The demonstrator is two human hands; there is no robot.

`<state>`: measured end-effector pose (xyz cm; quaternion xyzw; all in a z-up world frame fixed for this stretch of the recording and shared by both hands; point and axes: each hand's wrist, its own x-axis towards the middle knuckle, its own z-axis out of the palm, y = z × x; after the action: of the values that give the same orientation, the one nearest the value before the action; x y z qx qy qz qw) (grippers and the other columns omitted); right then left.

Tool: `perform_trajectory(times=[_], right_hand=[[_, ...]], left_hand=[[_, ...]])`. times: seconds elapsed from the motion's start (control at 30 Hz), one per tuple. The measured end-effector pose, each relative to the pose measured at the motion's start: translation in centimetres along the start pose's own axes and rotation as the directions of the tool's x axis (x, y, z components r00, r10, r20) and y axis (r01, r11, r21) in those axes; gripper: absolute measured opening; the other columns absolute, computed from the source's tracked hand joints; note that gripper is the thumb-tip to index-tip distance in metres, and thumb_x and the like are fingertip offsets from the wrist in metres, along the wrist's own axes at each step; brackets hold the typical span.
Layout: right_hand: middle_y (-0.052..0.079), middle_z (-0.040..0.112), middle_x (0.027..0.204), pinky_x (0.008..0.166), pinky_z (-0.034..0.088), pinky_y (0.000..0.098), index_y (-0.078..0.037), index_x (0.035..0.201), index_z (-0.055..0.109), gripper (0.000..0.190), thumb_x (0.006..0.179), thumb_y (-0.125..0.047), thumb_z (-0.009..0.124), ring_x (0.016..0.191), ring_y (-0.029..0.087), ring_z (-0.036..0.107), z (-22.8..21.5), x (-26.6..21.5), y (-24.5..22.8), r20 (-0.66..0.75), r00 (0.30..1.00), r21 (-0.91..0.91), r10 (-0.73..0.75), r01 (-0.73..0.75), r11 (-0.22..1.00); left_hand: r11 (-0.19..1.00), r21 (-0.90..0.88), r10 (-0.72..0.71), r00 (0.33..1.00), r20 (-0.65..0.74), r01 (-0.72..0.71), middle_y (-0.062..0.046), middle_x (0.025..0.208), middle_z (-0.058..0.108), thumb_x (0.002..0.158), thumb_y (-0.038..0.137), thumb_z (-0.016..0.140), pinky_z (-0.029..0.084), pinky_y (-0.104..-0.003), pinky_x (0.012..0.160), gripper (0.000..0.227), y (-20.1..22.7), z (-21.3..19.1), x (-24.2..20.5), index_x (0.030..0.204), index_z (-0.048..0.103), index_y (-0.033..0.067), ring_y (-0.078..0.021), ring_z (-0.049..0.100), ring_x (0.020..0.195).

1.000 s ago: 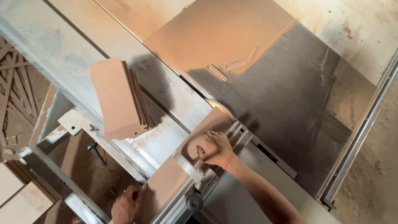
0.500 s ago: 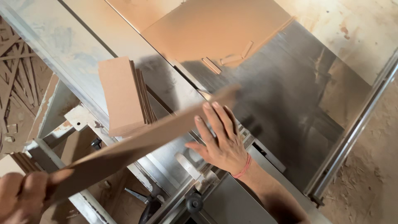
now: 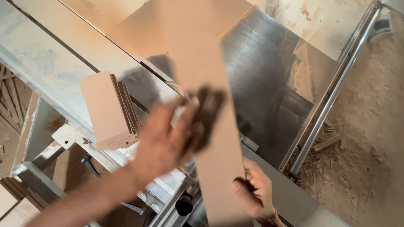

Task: The person repeatedly feeds rectangular wooden boards through a table saw, guiding them with both hands and a push block. After each cut, the person removes the offcut and stacks the finished pieces on the table. The process is repeated for multiple boards throughout the clip.

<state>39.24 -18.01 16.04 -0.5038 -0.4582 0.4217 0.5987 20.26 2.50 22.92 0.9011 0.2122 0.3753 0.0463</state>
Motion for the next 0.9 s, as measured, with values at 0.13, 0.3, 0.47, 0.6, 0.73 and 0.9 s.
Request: perform_trajectory(times=[0.13,0.3,0.47,0.6,0.73,0.9], right_hand=[[0.011,0.075,0.101,0.075,0.055,0.0248,0.007,0.134,0.052,0.043,0.095,-0.008,0.061,0.086,0.010,0.068,-0.8,1.0,2.2,-0.361,0.916,-0.076,0.177,-0.218,0.973],[0.007,0.067,0.093,0.064,0.047,0.0243,0.006,0.128,0.058,0.037,0.097,-0.014,0.066,0.075,0.009,0.058,-1.8,3.8,6.7,-0.584,0.769,0.072,0.258,-0.268,0.961],[0.002,0.067,0.101,0.077,0.050,0.0229,0.005,0.124,0.059,0.033,0.100,-0.016,0.067,0.088,0.006,0.060,-3.6,6.8,9.4,-0.558,0.807,0.052,0.193,-0.198,0.979],[0.006,0.074,0.088,0.068,0.057,0.0327,0.002,0.107,0.069,0.023,0.099,-0.018,0.062,0.074,0.015,0.072,-9.9,10.4,9.9,-0.361,0.903,-0.450,0.234,-0.388,0.805],[0.023,0.071,0.086,0.070,0.057,0.0442,0.005,0.106,0.068,0.028,0.098,-0.021,0.074,0.078,0.038,0.073,-16.5,16.5,11.4,-0.260,0.910,-0.899,-0.322,-0.107,0.424],[0.026,0.068,0.118,0.094,0.052,0.0499,0.004,0.121,0.065,0.041,0.094,-0.025,0.076,0.112,0.043,0.062,-22.7,25.6,17.0,-0.181,0.973,-0.935,-0.140,-0.127,0.330]], left_hand=[[0.666,-0.345,-0.352,0.686,0.637,0.662,-0.032,0.118,0.063,0.102,0.021,0.064,0.053,-0.047,0.094,0.063,6.5,2.6,-4.4,0.152,0.034,-0.0029,-0.0450,0.065,0.108],[0.365,-0.545,-0.433,0.656,0.618,0.755,-0.021,0.107,0.073,0.096,0.016,0.058,0.056,-0.040,0.088,0.045,7.8,5.0,-5.6,0.135,0.048,-0.0049,-0.0323,0.073,0.100],[0.259,-0.177,-0.477,0.285,0.832,0.949,-0.016,0.099,0.073,0.099,0.023,0.062,0.057,-0.041,0.077,0.034,4.5,7.2,-4.9,0.125,0.059,0.0014,-0.0265,0.069,0.086],[0.239,-0.144,-0.467,0.244,0.850,0.960,-0.015,0.101,0.076,0.098,0.018,0.058,0.057,-0.039,0.080,0.033,-0.7,10.2,-5.9,0.127,0.063,0.0027,-0.0255,0.068,0.086],[0.317,-0.300,-0.459,0.422,0.782,0.900,-0.011,0.113,0.072,0.095,0.014,0.064,0.054,-0.034,0.095,0.039,-5.3,15.1,-10.3,0.132,0.062,-0.0002,-0.0175,0.068,0.101],[0.462,-0.142,-0.418,0.356,0.836,0.875,-0.013,0.118,0.065,0.093,0.015,0.062,0.056,-0.036,0.095,0.048,-7.3,19.3,-17.4,0.140,0.059,0.0052,-0.0256,0.068,0.098]])
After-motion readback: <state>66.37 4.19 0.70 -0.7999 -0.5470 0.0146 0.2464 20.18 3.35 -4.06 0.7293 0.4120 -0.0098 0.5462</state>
